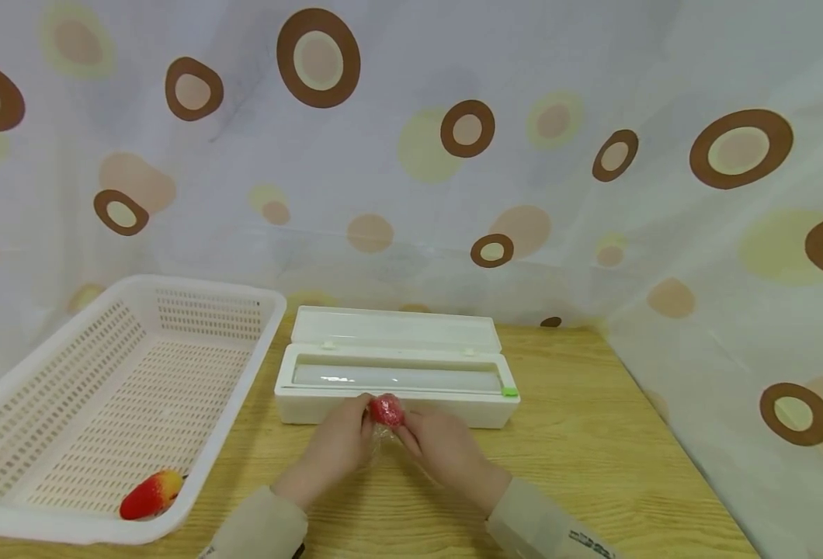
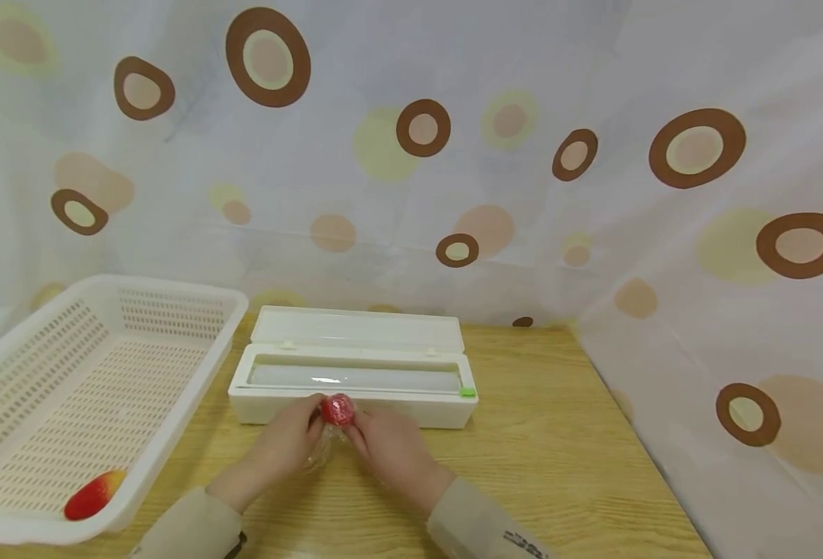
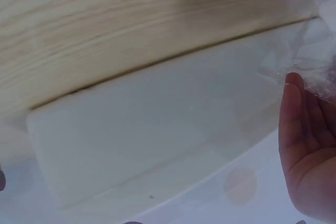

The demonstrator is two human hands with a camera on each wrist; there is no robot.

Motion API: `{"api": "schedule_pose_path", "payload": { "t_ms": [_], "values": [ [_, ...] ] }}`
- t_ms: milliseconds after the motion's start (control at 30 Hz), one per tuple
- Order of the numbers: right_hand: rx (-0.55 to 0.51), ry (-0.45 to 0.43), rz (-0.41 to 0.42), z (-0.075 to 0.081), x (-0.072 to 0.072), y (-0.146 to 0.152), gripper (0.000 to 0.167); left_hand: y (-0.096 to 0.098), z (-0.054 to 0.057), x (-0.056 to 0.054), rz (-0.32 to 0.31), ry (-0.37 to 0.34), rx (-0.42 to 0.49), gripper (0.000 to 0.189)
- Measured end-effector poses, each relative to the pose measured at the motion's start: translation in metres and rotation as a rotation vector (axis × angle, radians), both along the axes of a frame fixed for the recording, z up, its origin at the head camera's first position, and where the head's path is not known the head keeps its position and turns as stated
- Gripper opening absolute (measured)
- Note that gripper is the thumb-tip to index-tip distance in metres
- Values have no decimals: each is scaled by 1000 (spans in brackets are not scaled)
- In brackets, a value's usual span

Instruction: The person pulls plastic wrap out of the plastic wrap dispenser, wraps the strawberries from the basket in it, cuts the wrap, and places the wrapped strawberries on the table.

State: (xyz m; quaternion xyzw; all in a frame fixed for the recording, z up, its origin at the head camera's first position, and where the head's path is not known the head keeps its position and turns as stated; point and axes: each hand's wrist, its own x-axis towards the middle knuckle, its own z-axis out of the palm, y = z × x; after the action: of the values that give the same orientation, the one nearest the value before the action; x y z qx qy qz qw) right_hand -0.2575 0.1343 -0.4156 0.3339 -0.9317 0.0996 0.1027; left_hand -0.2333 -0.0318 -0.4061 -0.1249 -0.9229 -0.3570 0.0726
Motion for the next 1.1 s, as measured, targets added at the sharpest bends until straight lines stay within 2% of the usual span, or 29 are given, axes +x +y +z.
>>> {"api": "schedule_pose_path", "payload": {
  "t_ms": [100, 167, 267, 333, 433, 500, 600, 667, 700, 833, 900, 967, 1100],
  "values": [
    [-28, 7, -5, 5, 2, -3, 23, 2, 2, -3, 13, -106, 223, 23],
    [-39, -1, -22, 6, 3, -6, 23, 4, 4, -5, 44, -165, 357, 29],
    [-70, -14, -31, 7, 6, -11, 22, 8, 7, -6, 95, -234, 496, 36],
    [-83, -6, -32, 7, 8, -13, 19, 10, 8, -7, 110, -269, 545, 40],
    [-69, 11, -34, 8, 10, -16, 21, 12, 10, -5, 118, -319, 568, 48],
    [-34, 28, -45, 8, 11, -17, 27, 13, 10, -5, 116, -344, 606, 56],
    [1, 1, -66, 6, 13, -18, 40, 13, 11, -4, 136, -341, 656, 60],
    [-72, -86, -75, 4, 13, -19, 42, 14, 12, -4, 154, -334, 715, 56],
    [-138, -160, -82, 3, 13, -19, 43, 13, 12, -5, 160, -331, 744, 54],
    [-548, -525, -81, 3, 11, -18, 38, 12, 16, -3, 155, -349, 840, 45],
    [-704, -660, -102, 3, 8, -18, 33, 11, 18, -2, 122, -363, 852, 44],
    [-796, -749, -129, 4, 5, -17, 28, 10, 20, 0, 82, -378, 836, 42],
    [-844, -845, -166, 3, -2, -13, 25, 9, 24, 3, -3, -389, 780, 39]
  ]
}}
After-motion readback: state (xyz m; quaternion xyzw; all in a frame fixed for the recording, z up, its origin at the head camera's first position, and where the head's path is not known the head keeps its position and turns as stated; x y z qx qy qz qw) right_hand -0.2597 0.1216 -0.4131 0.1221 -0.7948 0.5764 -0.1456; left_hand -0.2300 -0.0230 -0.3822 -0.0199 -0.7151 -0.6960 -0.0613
